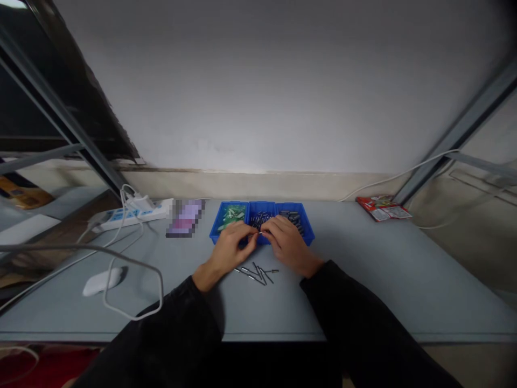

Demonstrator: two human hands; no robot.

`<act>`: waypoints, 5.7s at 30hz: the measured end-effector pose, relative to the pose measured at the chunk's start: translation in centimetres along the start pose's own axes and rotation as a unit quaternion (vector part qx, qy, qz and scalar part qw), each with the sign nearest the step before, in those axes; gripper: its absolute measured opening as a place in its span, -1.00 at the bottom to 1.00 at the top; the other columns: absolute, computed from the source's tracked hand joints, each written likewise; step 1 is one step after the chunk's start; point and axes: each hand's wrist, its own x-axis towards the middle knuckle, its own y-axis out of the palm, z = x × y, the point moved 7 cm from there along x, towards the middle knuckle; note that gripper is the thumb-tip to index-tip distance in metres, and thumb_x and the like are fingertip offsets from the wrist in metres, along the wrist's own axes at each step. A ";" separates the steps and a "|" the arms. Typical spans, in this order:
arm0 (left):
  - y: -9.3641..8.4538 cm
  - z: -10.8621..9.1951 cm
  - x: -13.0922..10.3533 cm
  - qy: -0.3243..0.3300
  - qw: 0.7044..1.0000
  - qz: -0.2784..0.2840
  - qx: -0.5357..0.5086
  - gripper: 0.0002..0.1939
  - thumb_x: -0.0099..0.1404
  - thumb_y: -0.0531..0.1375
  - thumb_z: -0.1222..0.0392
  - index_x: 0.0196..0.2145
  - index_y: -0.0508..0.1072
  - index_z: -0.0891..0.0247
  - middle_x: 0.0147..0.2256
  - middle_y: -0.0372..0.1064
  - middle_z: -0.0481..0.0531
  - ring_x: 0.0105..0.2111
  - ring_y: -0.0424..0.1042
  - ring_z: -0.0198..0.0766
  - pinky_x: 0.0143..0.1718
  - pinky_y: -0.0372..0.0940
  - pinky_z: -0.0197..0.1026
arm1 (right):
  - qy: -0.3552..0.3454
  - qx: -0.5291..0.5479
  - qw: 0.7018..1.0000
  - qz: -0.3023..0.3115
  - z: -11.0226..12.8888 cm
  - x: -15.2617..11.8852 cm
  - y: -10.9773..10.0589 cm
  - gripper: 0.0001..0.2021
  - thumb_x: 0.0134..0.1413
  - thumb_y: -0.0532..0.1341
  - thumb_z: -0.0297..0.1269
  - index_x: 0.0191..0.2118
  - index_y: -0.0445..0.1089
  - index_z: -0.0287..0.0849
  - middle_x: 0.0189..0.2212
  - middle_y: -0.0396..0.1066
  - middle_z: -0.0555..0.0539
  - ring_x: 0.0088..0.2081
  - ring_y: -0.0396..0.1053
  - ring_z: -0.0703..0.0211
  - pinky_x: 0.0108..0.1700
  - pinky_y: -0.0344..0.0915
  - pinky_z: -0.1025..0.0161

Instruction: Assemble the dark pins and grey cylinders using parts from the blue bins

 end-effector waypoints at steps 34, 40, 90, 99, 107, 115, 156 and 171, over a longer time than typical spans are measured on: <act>-0.7 0.3 0.0 -0.014 0.999 -0.027 0.016 -0.83 0.45 0.14 0.20 -0.26 0.50 0.26 -0.43 0.41 -0.01 -0.41 0.36 -0.27 -0.32 0.29 -0.18 | 0.033 -0.057 0.990 -0.126 -2.0 -0.8 -1.9 -0.78 0.39 0.13 -0.34 -0.26 0.51 -0.08 -0.29 0.43 -0.07 -0.22 0.31 0.07 -0.13 0.20 0.08; -1.2 0.2 -0.5 -0.006 1.000 0.022 0.013 -0.80 0.47 0.13 0.17 -0.17 0.53 0.28 -0.44 0.46 -0.01 -0.51 0.36 -0.33 -0.41 0.26 -0.24 | 0.085 -0.077 0.982 -0.151 -2.6 -0.8 -2.4 -0.81 0.40 0.14 -0.27 -0.23 0.50 -0.06 -0.29 0.48 -0.06 -0.18 0.35 0.05 -0.07 0.14 0.03; -0.2 0.4 2.0 -0.039 0.994 0.100 -0.034 -0.85 0.54 0.06 0.14 -0.13 0.38 0.23 -0.28 0.46 -0.01 -0.30 0.44 -0.26 -0.24 0.28 -0.19 | 0.038 0.003 0.997 -0.068 -1.4 -0.3 -1.3 -0.79 0.44 0.07 -0.26 -0.26 0.37 -0.12 -0.33 0.46 -0.03 -0.24 0.33 0.12 -0.09 0.14 0.10; 0.5 1.0 0.9 -0.038 0.997 0.070 -0.008 -0.80 0.50 0.12 0.09 -0.04 0.42 0.24 -0.46 0.38 -0.11 -0.49 0.36 -0.33 -0.36 0.25 -0.25 | 0.032 -0.009 0.998 -0.057 -1.3 -0.4 -1.0 -0.76 0.42 0.10 -0.29 -0.35 0.34 -0.14 -0.42 0.41 -0.01 -0.30 0.30 0.15 -0.12 0.13 0.11; 0.7 0.4 0.7 0.013 0.997 0.077 0.000 -0.86 0.44 0.15 0.21 -0.13 0.48 0.25 -0.47 0.38 -0.10 -0.48 0.35 -0.34 -0.39 0.22 -0.26 | 0.008 -0.026 0.998 -0.053 -0.9 -0.5 0.0 -0.70 0.42 0.11 -0.23 -0.40 0.32 -0.12 -0.45 0.40 0.00 -0.33 0.30 0.15 -0.15 0.13 0.13; 0.3 0.0 0.7 0.013 0.998 0.060 -0.024 -0.93 0.32 0.18 0.34 -0.23 0.42 0.26 -0.40 0.38 -0.07 -0.44 0.32 -0.35 -0.37 0.25 -0.28 | 0.008 -0.004 1.000 -0.023 -0.4 -0.4 0.2 -0.82 0.39 0.15 -0.18 -0.23 0.38 -0.14 -0.34 0.47 -0.06 -0.25 0.35 0.08 -0.11 0.16 0.09; 0.0 0.9 0.6 -0.035 0.998 0.049 -0.035 -0.81 0.49 0.07 0.19 -0.21 0.44 0.27 -0.37 0.44 -0.02 -0.40 0.38 -0.30 -0.32 0.25 -0.23 | 0.026 -0.002 0.999 -0.040 -0.3 -0.5 0.5 -0.82 0.44 0.05 -0.31 -0.14 0.39 -0.14 -0.27 0.48 -0.09 -0.20 0.39 0.09 -0.07 0.27 0.10; 0.0 0.8 0.6 -0.012 0.999 0.045 0.004 -0.81 0.45 0.10 0.22 -0.22 0.50 0.28 -0.38 0.49 0.01 -0.40 0.43 -0.29 -0.31 0.30 -0.22 | 0.024 -0.001 0.999 -0.039 -0.5 -0.6 0.7 -0.82 0.44 0.04 -0.33 -0.13 0.39 -0.14 -0.27 0.47 -0.11 -0.20 0.39 0.08 -0.08 0.31 0.10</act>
